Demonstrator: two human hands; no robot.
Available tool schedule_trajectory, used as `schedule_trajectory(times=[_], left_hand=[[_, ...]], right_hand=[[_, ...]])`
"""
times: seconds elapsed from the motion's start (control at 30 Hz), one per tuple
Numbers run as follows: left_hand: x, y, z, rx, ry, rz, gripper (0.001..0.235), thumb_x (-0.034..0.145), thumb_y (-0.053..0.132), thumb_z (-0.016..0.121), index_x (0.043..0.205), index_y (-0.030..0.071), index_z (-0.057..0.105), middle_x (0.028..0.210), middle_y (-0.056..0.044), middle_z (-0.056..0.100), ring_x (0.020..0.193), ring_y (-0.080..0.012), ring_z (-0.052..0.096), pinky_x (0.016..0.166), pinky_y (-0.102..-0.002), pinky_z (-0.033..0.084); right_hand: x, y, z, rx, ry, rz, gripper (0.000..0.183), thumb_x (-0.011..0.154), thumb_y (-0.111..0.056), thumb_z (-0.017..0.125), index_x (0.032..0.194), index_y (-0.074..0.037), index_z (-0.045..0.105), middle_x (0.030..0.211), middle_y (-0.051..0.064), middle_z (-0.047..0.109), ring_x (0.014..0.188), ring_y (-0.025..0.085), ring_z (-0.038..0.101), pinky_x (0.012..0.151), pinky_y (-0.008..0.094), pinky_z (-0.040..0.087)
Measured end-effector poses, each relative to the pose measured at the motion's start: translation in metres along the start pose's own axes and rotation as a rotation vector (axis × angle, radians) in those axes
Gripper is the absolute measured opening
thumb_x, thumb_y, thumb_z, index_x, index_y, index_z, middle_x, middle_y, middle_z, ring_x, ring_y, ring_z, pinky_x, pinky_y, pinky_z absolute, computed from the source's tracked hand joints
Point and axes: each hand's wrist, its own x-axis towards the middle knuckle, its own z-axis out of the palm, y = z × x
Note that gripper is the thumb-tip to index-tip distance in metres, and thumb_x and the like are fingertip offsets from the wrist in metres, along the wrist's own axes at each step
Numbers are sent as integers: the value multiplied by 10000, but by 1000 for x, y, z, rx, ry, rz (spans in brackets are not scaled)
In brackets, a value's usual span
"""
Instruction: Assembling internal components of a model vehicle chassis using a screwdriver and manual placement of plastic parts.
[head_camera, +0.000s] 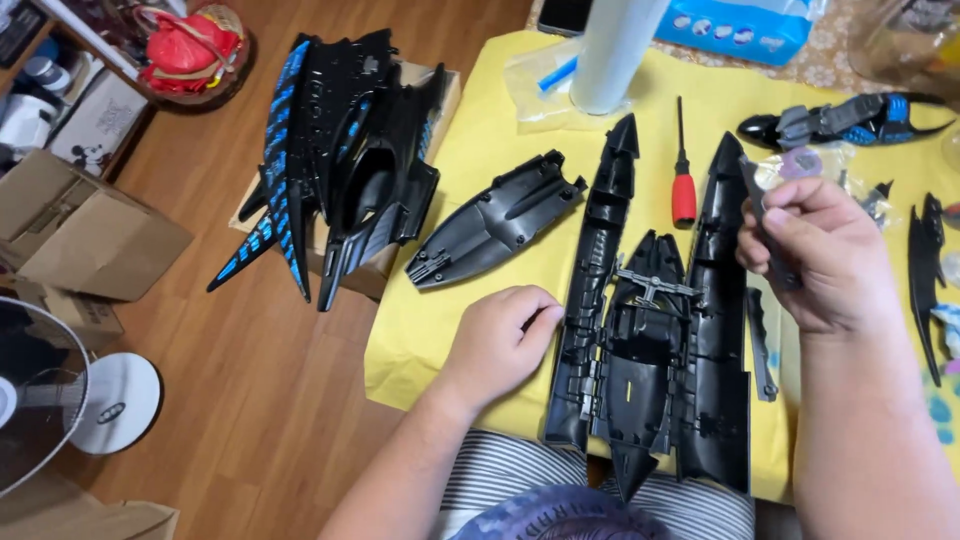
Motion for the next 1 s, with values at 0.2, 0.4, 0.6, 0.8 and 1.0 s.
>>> schedule_trajectory(times=[0.2, 0.4, 0.6, 0.8, 1.0], left_hand=[[0, -2, 0, 11, 21, 14, 230, 975, 239, 582, 873, 105, 739, 839, -28, 764, 780, -210, 712, 707, -357, 532], [-2, -10, 5, -84, 133, 79, 96, 922, 109, 682, 849, 152, 726, 724, -51, 706, 754, -295, 727, 698, -373, 583], [-3, -9, 5, -67, 120, 74, 113, 937, 102, 677, 847, 149, 728, 704, -45, 697, 726, -290, 719, 690, -373, 578], [-2, -7, 5, -64, 129, 85, 115, 946, 89, 673, 850, 130, 722, 693, -72, 684, 695, -321, 699, 668, -394, 568], [-3, -5, 7, -38, 135, 86, 112, 960, 98, 671, 857, 118, 711, 701, -86, 684, 704, -341, 695, 663, -408, 564]], right_hand=[[2, -3, -4, -20, 164, -36, 301, 916, 29, 712, 1208, -42, 689, 947, 80, 692, 728, 144, 680, 670, 226, 612], [-20, 2, -13, -68, 355, -82, 188, 923, 34, 734, 1102, 44, 677, 870, 142, 705, 713, 205, 753, 642, 265, 668], [-57, 20, -37, -117, 471, 23, 97, 967, -6, 680, 1051, 41, 669, 776, 126, 683, 634, 157, 730, 552, 223, 633], [-72, 21, -24, -30, 477, 131, 36, 962, -2, 630, 966, 33, 636, 744, 158, 666, 539, 160, 680, 454, 235, 571], [-73, 29, -28, -14, 479, 144, 28, 953, 8, 627, 955, 36, 626, 746, 165, 677, 542, 154, 682, 462, 225, 563]])
